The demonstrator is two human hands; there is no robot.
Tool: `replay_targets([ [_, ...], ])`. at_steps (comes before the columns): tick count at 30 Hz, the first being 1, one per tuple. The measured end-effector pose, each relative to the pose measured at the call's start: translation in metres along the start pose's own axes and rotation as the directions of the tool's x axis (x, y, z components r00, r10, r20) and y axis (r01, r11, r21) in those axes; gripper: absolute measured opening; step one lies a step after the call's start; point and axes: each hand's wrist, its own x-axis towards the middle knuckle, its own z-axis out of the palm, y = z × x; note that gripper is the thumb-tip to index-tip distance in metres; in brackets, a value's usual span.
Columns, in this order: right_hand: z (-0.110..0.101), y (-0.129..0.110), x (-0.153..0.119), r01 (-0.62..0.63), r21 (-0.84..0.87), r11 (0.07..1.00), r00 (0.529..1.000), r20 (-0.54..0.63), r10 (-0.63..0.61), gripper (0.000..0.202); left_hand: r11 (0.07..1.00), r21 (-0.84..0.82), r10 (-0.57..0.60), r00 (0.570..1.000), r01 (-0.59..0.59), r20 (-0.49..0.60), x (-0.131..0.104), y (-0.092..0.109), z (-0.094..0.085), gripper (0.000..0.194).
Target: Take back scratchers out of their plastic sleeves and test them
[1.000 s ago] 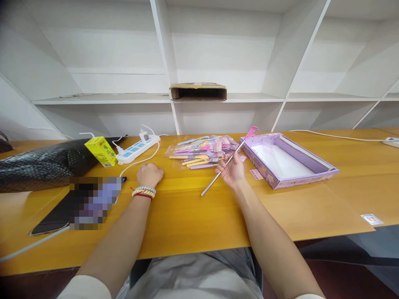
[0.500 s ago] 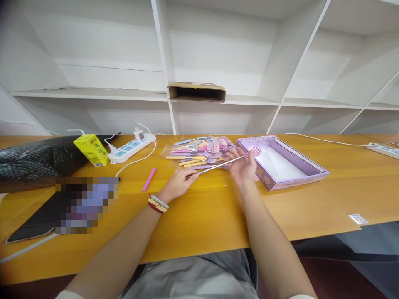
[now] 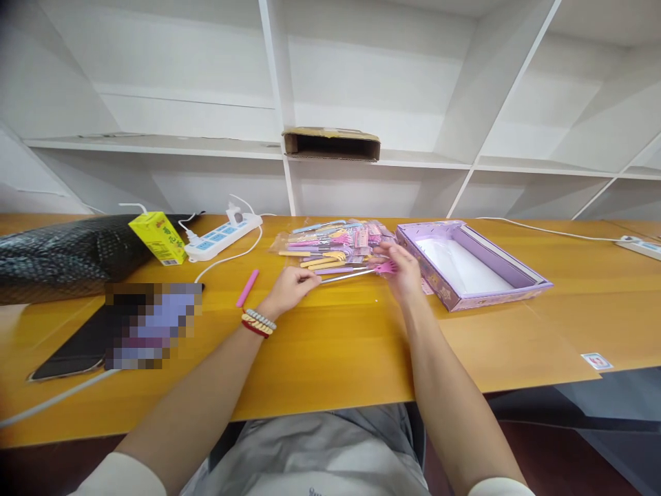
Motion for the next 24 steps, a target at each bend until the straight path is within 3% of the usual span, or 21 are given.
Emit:
replay_targets([
  [4, 0.025, 0.01, -0.013, -0.017, -0.024, 1.0, 0.995, 0.096, 0.02, 0.022, 0.991, -0.07, -0.125, 0.985, 0.117, -0.12, -0.002, 0.01, 0.013, 0.044],
  [6, 0.028, 0.011, -0.015, -0.041, -0.033, 0.999, 0.994, 0.098, 0.044, 0.022, 0.982, -0.091, -0.173, 0.98, 0.165, -0.095, -0.002, 0.013, 0.012, 0.045],
  [9, 0.023, 0.008, -0.012, -0.07, -0.09, 0.993, 0.996, 0.04, 0.074, 0.023, 0.998, 0.048, -0.052, 0.994, 0.048, 0.099, -0.003, 0.018, 0.008, 0.048],
  [11, 0.018, 0.005, -0.01, -0.067, -0.119, 0.991, 0.998, 0.007, 0.069, 0.023, 0.976, 0.204, 0.03, 0.978, -0.074, 0.209, -0.005, 0.02, 0.007, 0.048],
  [13, 0.016, 0.003, -0.009, -0.048, -0.155, 0.987, 0.999, 0.0, 0.048, 0.022, 0.92, 0.37, 0.039, 0.972, -0.126, 0.233, -0.008, 0.022, 0.009, 0.046],
  [16, 0.016, 0.003, -0.011, 0.004, -0.232, 0.973, 1.0, 0.029, 0.003, 0.021, 0.845, 0.525, -0.021, 0.976, -0.099, 0.218, -0.013, 0.023, 0.016, 0.042],
  [19, 0.019, 0.007, -0.013, 0.038, -0.262, 0.964, 0.995, 0.094, -0.013, 0.022, 0.836, 0.537, -0.036, 0.967, -0.109, 0.253, -0.017, 0.024, 0.022, 0.037],
  [24, 0.026, 0.016, -0.015, 0.005, -0.178, 0.984, 0.992, 0.125, 0.018, 0.029, 0.902, 0.401, 0.036, 0.956, -0.157, 0.293, -0.016, 0.024, 0.027, 0.024],
])
